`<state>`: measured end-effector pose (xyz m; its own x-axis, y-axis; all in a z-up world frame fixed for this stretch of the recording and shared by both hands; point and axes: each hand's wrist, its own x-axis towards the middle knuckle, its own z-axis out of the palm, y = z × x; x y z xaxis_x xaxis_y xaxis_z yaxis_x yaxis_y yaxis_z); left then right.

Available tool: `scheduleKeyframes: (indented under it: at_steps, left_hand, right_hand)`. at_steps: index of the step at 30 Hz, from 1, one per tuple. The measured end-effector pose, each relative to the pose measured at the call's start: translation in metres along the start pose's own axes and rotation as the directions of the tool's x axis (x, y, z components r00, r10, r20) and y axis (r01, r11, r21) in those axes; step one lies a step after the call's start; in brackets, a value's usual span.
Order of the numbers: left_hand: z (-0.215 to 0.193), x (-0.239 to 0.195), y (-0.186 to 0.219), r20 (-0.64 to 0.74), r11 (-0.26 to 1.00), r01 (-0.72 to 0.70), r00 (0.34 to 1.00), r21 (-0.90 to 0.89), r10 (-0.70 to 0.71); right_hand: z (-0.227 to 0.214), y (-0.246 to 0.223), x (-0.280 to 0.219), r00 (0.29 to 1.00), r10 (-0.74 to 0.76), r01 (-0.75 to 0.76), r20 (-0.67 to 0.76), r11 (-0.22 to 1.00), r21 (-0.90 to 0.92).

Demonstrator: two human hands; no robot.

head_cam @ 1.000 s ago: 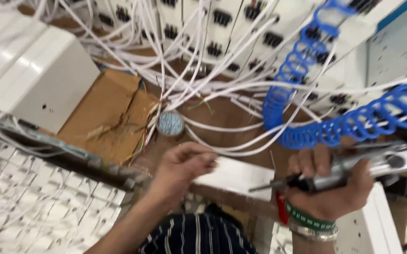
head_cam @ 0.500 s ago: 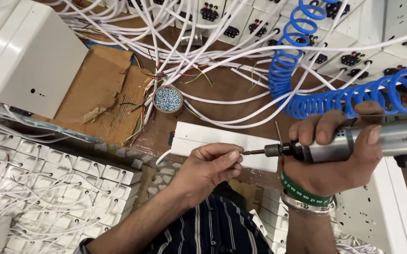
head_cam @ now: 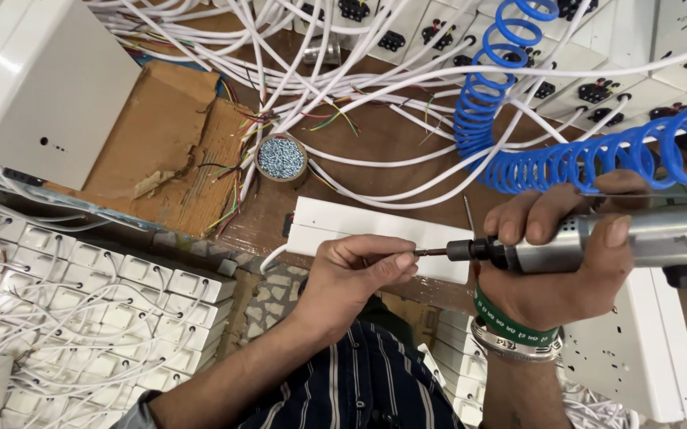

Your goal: The person picks up white rectangular electrical enclosures on a cluttered workbench, positions screws, and drives them with a pneumatic screwdriver to fasten the box halves together. They handle loose white wires, take screws from a small bowl, and place finished boxes onto a stack of completed units.

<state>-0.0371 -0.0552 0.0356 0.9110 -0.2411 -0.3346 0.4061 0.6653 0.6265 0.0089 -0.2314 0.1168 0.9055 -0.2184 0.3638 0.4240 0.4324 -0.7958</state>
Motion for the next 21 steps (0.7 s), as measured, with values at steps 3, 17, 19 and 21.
scheduleKeyframes:
  at_steps: [3, 17, 19, 21]
  left_hand:
    - [0.003, 0.005, -0.002, 0.055, 0.966, -0.166, 0.986, 0.196, 0.158]
    - [0.012, 0.038, -0.019, 0.196, 0.984, 0.177, 0.965, -0.009, -0.172]
    - [0.012, 0.038, -0.023, 0.194, 0.979, 0.196, 0.964, -0.047, -0.184]
    - [0.011, 0.039, -0.024, 0.185, 0.974, 0.208, 0.964, -0.087, -0.189]
  right_hand:
    - [-0.003, -0.005, 0.0, 1.0, 0.003, -0.003, -0.003, 1.0, 0.002]
    - [-0.04, -0.018, 0.01, 0.993, -0.113, 0.111, -0.02, 0.992, -0.062]
    - [-0.046, -0.017, 0.008, 0.994, -0.103, 0.102, -0.025, 0.994, -0.049]
    - [-0.046, -0.017, 0.008, 0.996, -0.089, 0.088, -0.024, 0.996, -0.029]
